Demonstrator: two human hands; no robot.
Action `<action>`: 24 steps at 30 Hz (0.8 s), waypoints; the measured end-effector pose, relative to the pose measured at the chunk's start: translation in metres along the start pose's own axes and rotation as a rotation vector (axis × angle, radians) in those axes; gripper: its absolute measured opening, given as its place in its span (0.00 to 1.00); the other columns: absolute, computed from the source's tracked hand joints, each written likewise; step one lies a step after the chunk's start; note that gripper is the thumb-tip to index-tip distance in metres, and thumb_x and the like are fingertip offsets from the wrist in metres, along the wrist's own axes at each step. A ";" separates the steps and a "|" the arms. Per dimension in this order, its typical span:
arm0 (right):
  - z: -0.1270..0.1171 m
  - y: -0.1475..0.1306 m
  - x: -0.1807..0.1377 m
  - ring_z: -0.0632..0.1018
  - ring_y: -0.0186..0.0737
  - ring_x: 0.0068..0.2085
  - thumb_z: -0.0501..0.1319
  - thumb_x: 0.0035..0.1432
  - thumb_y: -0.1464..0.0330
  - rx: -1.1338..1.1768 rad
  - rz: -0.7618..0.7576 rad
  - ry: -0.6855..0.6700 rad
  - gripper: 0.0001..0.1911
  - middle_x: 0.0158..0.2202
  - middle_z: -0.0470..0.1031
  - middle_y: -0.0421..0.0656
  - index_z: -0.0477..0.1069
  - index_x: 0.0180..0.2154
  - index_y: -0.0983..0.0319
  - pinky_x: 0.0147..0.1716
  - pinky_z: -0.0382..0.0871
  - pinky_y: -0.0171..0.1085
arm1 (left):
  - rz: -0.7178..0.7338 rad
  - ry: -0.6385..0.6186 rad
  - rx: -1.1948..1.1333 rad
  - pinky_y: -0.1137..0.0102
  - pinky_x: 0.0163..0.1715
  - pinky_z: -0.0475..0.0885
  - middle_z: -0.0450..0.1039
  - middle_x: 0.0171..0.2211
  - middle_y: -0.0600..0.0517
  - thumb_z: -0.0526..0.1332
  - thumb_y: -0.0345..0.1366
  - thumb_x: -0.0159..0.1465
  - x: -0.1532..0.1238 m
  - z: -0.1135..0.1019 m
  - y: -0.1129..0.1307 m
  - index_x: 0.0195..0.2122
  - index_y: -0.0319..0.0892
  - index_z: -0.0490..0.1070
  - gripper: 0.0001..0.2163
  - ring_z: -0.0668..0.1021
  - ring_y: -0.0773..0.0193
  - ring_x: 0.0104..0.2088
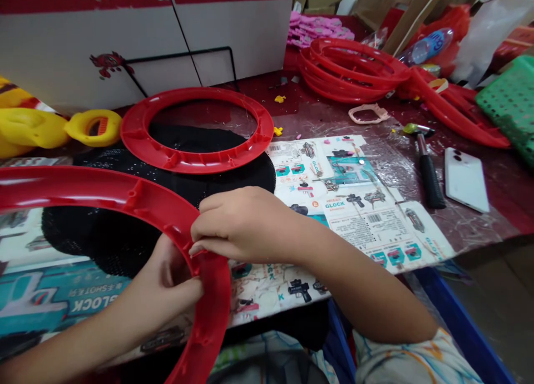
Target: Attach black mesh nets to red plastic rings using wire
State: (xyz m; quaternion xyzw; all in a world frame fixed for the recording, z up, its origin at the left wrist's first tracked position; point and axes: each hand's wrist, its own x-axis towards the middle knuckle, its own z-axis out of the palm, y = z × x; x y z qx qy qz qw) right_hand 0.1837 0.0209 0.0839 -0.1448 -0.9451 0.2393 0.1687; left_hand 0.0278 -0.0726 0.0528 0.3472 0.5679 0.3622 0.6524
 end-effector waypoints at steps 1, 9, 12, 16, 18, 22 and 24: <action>0.000 -0.001 0.000 0.69 0.30 0.30 0.56 0.63 0.73 0.003 -0.012 -0.013 0.10 0.29 0.71 0.41 0.75 0.34 0.66 0.28 0.59 0.30 | -0.018 -0.033 0.018 0.71 0.32 0.70 0.71 0.34 0.56 0.60 0.23 0.50 -0.001 0.000 0.000 0.46 0.45 0.57 0.23 0.77 0.63 0.35; 0.001 -0.005 0.005 0.71 0.32 0.34 0.57 0.61 0.75 0.011 -0.016 -0.166 0.07 0.32 0.72 0.43 0.74 0.34 0.68 0.32 0.62 0.31 | -0.005 -0.268 0.161 0.64 0.40 0.71 0.69 0.39 0.51 0.56 0.25 0.53 -0.001 -0.011 -0.020 0.43 0.45 0.57 0.17 0.74 0.57 0.43; 0.001 -0.003 0.005 0.72 0.33 0.34 0.58 0.60 0.75 0.023 0.003 -0.172 0.07 0.31 0.73 0.43 0.74 0.32 0.67 0.32 0.62 0.31 | 0.012 -0.340 0.128 0.64 0.44 0.70 0.69 0.45 0.49 0.55 0.23 0.53 -0.002 -0.011 -0.018 0.45 0.45 0.57 0.19 0.73 0.57 0.48; -0.002 -0.002 0.004 0.72 0.33 0.34 0.59 0.59 0.76 0.087 0.016 -0.173 0.07 0.30 0.73 0.43 0.76 0.31 0.68 0.32 0.63 0.31 | 0.028 -0.374 0.111 0.66 0.48 0.68 0.67 0.51 0.50 0.55 0.23 0.55 -0.005 -0.012 -0.014 0.51 0.48 0.57 0.23 0.72 0.59 0.52; -0.004 -0.001 0.004 0.73 0.32 0.34 0.59 0.58 0.77 0.124 0.008 -0.165 0.07 0.30 0.74 0.43 0.76 0.31 0.68 0.33 0.64 0.31 | -0.007 -0.397 0.062 0.66 0.46 0.70 0.69 0.48 0.51 0.58 0.26 0.57 -0.006 -0.013 -0.013 0.51 0.49 0.60 0.21 0.74 0.60 0.47; -0.008 -0.001 0.002 0.73 0.33 0.36 0.58 0.60 0.76 0.157 0.015 -0.158 0.07 0.32 0.75 0.43 0.76 0.32 0.67 0.36 0.65 0.31 | -0.090 -0.402 -0.152 0.67 0.36 0.73 0.74 0.38 0.50 0.64 0.38 0.57 -0.007 -0.015 -0.012 0.43 0.47 0.69 0.12 0.77 0.58 0.38; -0.009 -0.001 0.002 0.73 0.33 0.36 0.58 0.60 0.76 0.169 0.017 -0.164 0.08 0.33 0.75 0.43 0.75 0.32 0.66 0.37 0.65 0.31 | -0.117 -0.337 -0.211 0.68 0.34 0.73 0.74 0.35 0.51 0.66 0.41 0.57 -0.005 -0.014 -0.012 0.38 0.46 0.71 0.10 0.77 0.59 0.36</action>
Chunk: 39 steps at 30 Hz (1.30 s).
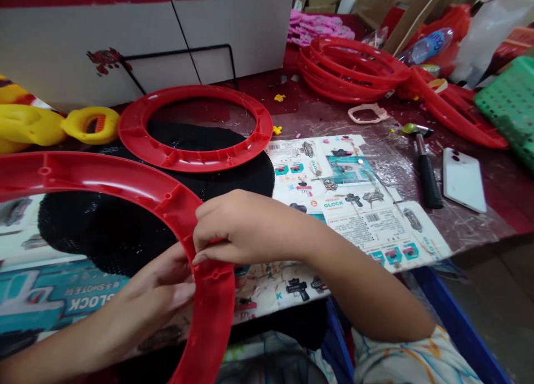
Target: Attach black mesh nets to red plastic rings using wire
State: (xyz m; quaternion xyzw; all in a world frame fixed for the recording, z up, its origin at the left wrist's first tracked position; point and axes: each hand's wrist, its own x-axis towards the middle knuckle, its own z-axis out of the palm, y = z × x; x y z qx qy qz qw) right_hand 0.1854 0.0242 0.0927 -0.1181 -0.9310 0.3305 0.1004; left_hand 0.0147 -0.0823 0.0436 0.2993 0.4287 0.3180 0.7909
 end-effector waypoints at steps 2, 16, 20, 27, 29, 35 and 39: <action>0.000 -0.001 0.000 0.73 0.32 0.36 0.58 0.60 0.76 0.007 -0.005 -0.003 0.08 0.33 0.75 0.44 0.75 0.32 0.66 0.37 0.65 0.31 | 0.004 0.046 -0.032 0.70 0.34 0.73 0.74 0.35 0.52 0.65 0.42 0.58 0.002 0.002 0.000 0.37 0.46 0.71 0.09 0.77 0.61 0.36; 0.009 -0.003 -0.001 0.69 0.34 0.35 0.50 0.63 0.76 -0.297 -0.068 0.133 0.13 0.36 0.73 0.44 0.73 0.35 0.66 0.35 0.63 0.32 | 0.024 0.137 0.128 0.72 0.32 0.71 0.71 0.35 0.55 0.58 0.32 0.61 0.003 0.008 0.000 0.51 0.49 0.60 0.18 0.74 0.64 0.34; 0.012 -0.004 -0.001 0.68 0.35 0.34 0.50 0.64 0.76 -0.353 -0.124 0.163 0.13 0.35 0.73 0.45 0.73 0.35 0.67 0.34 0.62 0.33 | 0.064 0.097 0.208 0.68 0.43 0.70 0.71 0.41 0.53 0.58 0.33 0.62 0.003 0.005 -0.001 0.53 0.49 0.60 0.18 0.73 0.60 0.45; 0.006 -0.004 0.001 0.70 0.36 0.39 0.51 0.60 0.80 -0.202 -0.070 0.018 0.12 0.38 0.72 0.48 0.73 0.36 0.71 0.38 0.66 0.31 | 0.046 0.047 0.292 0.59 0.52 0.66 0.72 0.44 0.48 0.58 0.33 0.63 0.003 0.001 -0.006 0.57 0.45 0.56 0.21 0.74 0.56 0.46; 0.004 -0.004 0.001 0.70 0.36 0.39 0.51 0.59 0.81 -0.164 -0.052 -0.009 0.12 0.37 0.72 0.48 0.74 0.36 0.71 0.38 0.66 0.31 | 0.026 0.022 0.305 0.57 0.54 0.65 0.72 0.45 0.48 0.56 0.32 0.63 0.003 0.000 -0.007 0.59 0.46 0.53 0.23 0.74 0.56 0.46; 0.005 -0.003 0.004 0.71 0.35 0.37 0.52 0.60 0.80 -0.189 0.006 -0.046 0.13 0.35 0.73 0.46 0.76 0.36 0.70 0.37 0.66 0.31 | 0.023 -0.021 0.270 0.60 0.54 0.65 0.67 0.54 0.49 0.56 0.31 0.64 0.004 0.000 -0.012 0.58 0.50 0.55 0.22 0.70 0.56 0.54; 0.007 -0.001 0.005 0.71 0.36 0.35 0.56 0.60 0.77 -0.244 0.028 -0.029 0.10 0.33 0.74 0.46 0.76 0.34 0.70 0.35 0.66 0.32 | -0.043 -0.008 0.107 0.63 0.48 0.70 0.72 0.42 0.52 0.60 0.33 0.62 0.004 0.003 -0.009 0.56 0.50 0.58 0.22 0.75 0.59 0.46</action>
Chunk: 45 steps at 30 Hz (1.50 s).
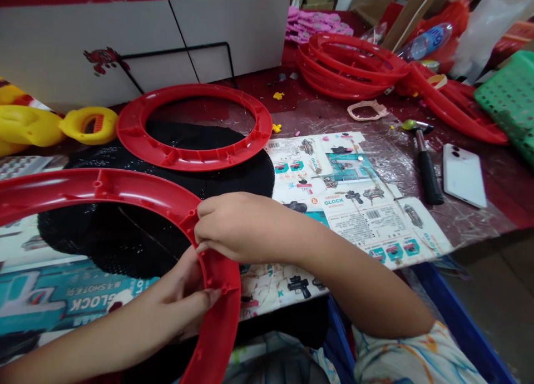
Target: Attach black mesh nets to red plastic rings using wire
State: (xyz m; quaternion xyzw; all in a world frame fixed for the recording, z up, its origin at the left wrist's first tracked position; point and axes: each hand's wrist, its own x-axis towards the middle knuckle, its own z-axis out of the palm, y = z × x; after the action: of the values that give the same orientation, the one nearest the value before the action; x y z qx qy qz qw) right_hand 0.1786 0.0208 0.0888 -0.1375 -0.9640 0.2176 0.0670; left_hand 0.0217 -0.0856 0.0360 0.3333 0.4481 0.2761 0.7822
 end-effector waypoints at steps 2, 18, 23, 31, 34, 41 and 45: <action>0.000 0.001 -0.001 0.72 0.35 0.36 0.56 0.60 0.76 0.010 -0.013 0.022 0.10 0.33 0.74 0.46 0.76 0.34 0.70 0.36 0.66 0.32 | -0.063 0.010 -0.134 0.65 0.42 0.73 0.74 0.38 0.53 0.64 0.36 0.59 0.000 0.002 0.004 0.52 0.49 0.63 0.20 0.77 0.60 0.40; 0.009 0.002 -0.004 0.65 0.32 0.28 0.53 0.64 0.69 -0.277 0.088 0.141 0.13 0.29 0.69 0.42 0.72 0.30 0.65 0.26 0.52 0.34 | 0.003 0.215 0.175 0.71 0.29 0.69 0.70 0.34 0.54 0.58 0.34 0.59 0.004 -0.001 0.014 0.52 0.44 0.57 0.20 0.73 0.64 0.32; 0.002 -0.002 -0.003 0.66 0.35 0.32 0.49 0.63 0.75 -0.317 -0.001 0.198 0.14 0.31 0.70 0.44 0.72 0.32 0.66 0.31 0.57 0.35 | 0.060 0.119 0.265 0.66 0.40 0.72 0.71 0.42 0.50 0.57 0.31 0.60 0.005 -0.002 0.006 0.51 0.45 0.58 0.18 0.75 0.59 0.41; 0.001 0.000 -0.003 0.68 0.35 0.33 0.52 0.62 0.75 -0.136 -0.027 0.112 0.12 0.33 0.71 0.44 0.73 0.33 0.67 0.34 0.62 0.34 | 0.089 -0.037 0.300 0.60 0.50 0.70 0.70 0.52 0.48 0.55 0.30 0.61 -0.001 0.000 0.000 0.57 0.47 0.56 0.22 0.74 0.55 0.51; 0.000 0.001 -0.003 0.68 0.34 0.33 0.54 0.62 0.75 -0.048 -0.016 0.110 0.10 0.31 0.70 0.43 0.74 0.33 0.67 0.33 0.62 0.32 | 0.070 -0.035 0.273 0.61 0.48 0.71 0.71 0.51 0.47 0.55 0.33 0.63 -0.003 0.001 0.001 0.57 0.47 0.55 0.21 0.75 0.55 0.50; -0.002 0.001 -0.004 0.67 0.29 0.28 0.62 0.57 0.73 0.147 0.030 0.138 0.06 0.25 0.68 0.38 0.73 0.28 0.66 0.28 0.58 0.30 | 0.000 -0.063 0.304 0.62 0.46 0.72 0.69 0.51 0.46 0.56 0.36 0.63 -0.005 0.004 0.005 0.55 0.47 0.58 0.19 0.74 0.54 0.48; -0.003 0.004 -0.004 0.65 0.27 0.26 0.66 0.54 0.72 0.269 0.019 0.175 0.12 0.22 0.63 0.35 0.68 0.22 0.66 0.27 0.55 0.29 | -0.015 -0.052 0.372 0.58 0.48 0.71 0.71 0.44 0.46 0.57 0.35 0.61 -0.007 0.004 0.005 0.54 0.45 0.60 0.19 0.74 0.51 0.49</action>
State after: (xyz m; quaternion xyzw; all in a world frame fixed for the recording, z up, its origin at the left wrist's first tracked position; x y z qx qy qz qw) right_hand 0.1838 0.0239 0.0892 -0.1549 -0.9152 0.3327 0.1667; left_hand 0.0214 -0.0888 0.0453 0.4758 0.4738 0.1738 0.7203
